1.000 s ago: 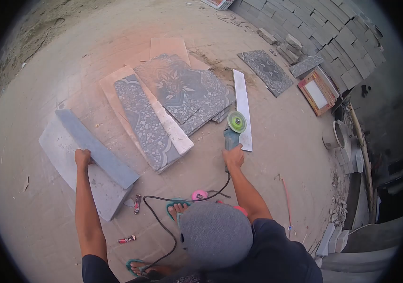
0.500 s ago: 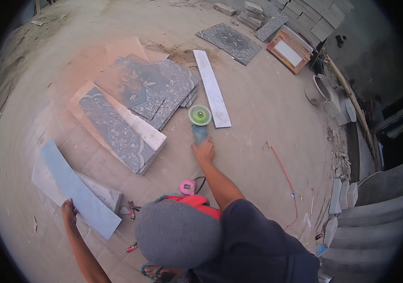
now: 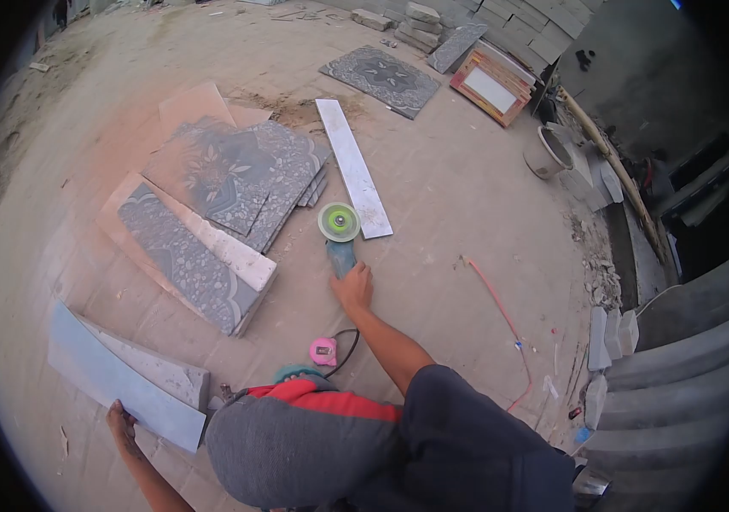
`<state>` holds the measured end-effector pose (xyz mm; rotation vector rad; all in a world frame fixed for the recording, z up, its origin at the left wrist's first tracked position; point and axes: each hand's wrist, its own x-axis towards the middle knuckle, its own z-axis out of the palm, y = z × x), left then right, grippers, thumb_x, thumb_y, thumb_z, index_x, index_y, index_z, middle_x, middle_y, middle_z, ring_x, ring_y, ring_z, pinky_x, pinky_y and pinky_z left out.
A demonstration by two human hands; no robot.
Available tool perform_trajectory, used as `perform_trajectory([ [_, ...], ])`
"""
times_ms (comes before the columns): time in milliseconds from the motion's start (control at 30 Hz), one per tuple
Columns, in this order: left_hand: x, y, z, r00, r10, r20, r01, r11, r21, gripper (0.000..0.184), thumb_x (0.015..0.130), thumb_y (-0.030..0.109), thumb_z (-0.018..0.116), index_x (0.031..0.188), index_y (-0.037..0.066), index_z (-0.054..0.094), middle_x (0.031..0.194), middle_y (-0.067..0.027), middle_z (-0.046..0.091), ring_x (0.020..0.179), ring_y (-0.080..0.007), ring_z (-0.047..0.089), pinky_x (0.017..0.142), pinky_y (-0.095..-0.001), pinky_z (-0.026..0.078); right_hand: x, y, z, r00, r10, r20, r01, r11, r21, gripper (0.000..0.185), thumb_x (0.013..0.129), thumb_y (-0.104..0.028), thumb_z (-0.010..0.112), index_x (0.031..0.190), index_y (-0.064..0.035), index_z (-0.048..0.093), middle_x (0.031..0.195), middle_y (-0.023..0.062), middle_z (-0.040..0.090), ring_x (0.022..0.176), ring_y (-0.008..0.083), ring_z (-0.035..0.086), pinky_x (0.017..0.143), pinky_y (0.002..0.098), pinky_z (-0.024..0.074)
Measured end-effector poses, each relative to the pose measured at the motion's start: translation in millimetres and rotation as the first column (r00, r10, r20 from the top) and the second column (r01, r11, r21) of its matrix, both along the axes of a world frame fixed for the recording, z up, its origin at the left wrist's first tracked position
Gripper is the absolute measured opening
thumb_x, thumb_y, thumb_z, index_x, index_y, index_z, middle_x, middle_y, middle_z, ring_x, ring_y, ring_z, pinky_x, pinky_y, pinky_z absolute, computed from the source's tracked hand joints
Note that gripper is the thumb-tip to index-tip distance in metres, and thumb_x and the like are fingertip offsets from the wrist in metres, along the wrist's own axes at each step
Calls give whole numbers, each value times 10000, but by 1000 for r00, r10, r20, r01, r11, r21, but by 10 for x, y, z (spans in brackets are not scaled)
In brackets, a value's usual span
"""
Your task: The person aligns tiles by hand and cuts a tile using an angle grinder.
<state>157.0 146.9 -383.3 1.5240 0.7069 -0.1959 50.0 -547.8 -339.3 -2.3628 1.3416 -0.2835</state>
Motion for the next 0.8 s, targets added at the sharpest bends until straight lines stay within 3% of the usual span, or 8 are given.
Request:
perform_trajectory([
  [200,194,-75,-39,995,48,-86,-45,998,31,319,999,265,518,1151,-10,579,916,-71,660,701,-190,657,519,-295,551,-631,-416,29,967,-253,15,253,967,-18,702,742,-355,755,1209,63,439,1203,250,522,1162,407,530,975,478,465],
  [267,317,-36,-6,987,60,-149,-73,994,-81,418,1005,276,464,1258,-49,536,1091,-150,667,896,-285,694,688,-381,600,-839,-723,20,937,-348,-36,343,934,-98,694,729,-349,767,1189,55,438,1198,255,520,1153,414,540,962,493,483],
  [300,320,-186,182,988,18,-153,-30,997,-76,403,1018,241,414,1246,-74,519,1082,-176,666,927,-307,695,742,-423,610,-919,-861,23,924,-376,-71,364,921,-142,662,749,-345,762,1174,50,443,1192,258,522,1139,414,550,948,500,493],
  [400,233,-362,429,983,-1,-183,31,986,162,312,979,210,540,1018,-93,601,838,-134,661,682,-252,675,600,-396,604,-1242,-1258,-139,901,-413,-133,383,901,-204,680,792,-340,754,1175,126,438,1153,302,555,1031,447,613,864,521,528],
  [500,331,-599,745,904,7,-428,186,894,408,263,922,235,638,990,-17,665,892,-146,717,768,-291,699,684,-465,572,-1395,-1360,-79,913,-356,-200,302,918,-256,699,799,-367,747,1159,159,458,1120,334,591,1024,463,629,877,513,531],
  [633,445,-701,888,825,-33,-564,320,850,419,227,919,147,525,996,-16,663,904,-141,740,770,-250,723,716,-423,573,-1511,-1819,-646,882,-463,-92,422,860,-286,808,795,-493,699,1111,210,459,1009,368,612,928,480,657,813,529,550],
  [733,497,-584,563,770,-14,-637,381,812,443,197,889,144,555,929,-6,676,784,-132,736,684,-256,720,651,-379,583,-884,-1071,-629,1000,14,10,-10,943,-334,747,784,-484,708,1144,125,465,1065,314,582,1010,437,596,875,539,474],
  [800,320,-852,1024,824,-21,-566,386,751,535,176,854,154,618,848,-11,679,851,-148,743,775,-246,733,675,-360,585,-182,-51,-379,834,545,84,-520,828,-211,712,777,-477,713,1166,67,469,1102,278,561,1065,408,556,916,545,424],
])
